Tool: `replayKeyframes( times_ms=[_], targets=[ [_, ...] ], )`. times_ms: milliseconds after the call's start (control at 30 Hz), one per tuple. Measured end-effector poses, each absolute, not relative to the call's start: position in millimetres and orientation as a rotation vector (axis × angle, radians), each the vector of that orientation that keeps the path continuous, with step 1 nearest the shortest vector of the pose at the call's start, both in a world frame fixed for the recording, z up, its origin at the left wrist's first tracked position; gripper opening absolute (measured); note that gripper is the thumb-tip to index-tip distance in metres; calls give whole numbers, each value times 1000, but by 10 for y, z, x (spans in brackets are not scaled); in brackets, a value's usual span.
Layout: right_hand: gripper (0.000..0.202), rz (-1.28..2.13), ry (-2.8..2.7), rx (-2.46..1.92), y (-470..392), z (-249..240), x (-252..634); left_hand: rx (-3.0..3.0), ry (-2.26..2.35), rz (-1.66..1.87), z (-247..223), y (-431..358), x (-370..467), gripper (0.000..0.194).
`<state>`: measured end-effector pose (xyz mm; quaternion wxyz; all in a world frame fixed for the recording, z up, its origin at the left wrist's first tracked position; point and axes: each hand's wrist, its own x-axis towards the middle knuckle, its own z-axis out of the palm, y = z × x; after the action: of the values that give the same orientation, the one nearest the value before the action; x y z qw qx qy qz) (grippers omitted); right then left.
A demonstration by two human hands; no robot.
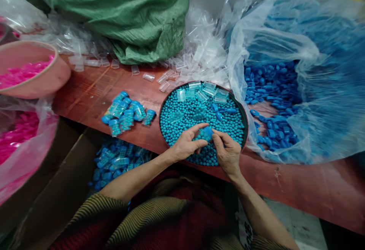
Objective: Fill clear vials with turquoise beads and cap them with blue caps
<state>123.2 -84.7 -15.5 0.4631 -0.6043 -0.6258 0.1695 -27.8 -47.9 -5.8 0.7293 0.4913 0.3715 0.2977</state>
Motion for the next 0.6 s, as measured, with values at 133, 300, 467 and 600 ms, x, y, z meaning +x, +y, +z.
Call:
replayKeyframes(
  times_ms=[133, 300, 467, 600],
  targets=[
    [20, 319, -1563, -1449, -828, -180, 1207, 1097, 825, 633, -67, -480, -267, 67],
    [22, 295, -1593, -1471, -833, -180, 1182, 1236, 939, 721, -106, -519, -240, 67],
    [21, 352, -1603, -1472, -862, -159, 1161, 1488, 1098, 690, -117, -582, -225, 63],
    [20, 393, -1599, -1454, -859, -154, 1163, 1600, 1197, 639, -104, -600, -235, 57]
  ],
)
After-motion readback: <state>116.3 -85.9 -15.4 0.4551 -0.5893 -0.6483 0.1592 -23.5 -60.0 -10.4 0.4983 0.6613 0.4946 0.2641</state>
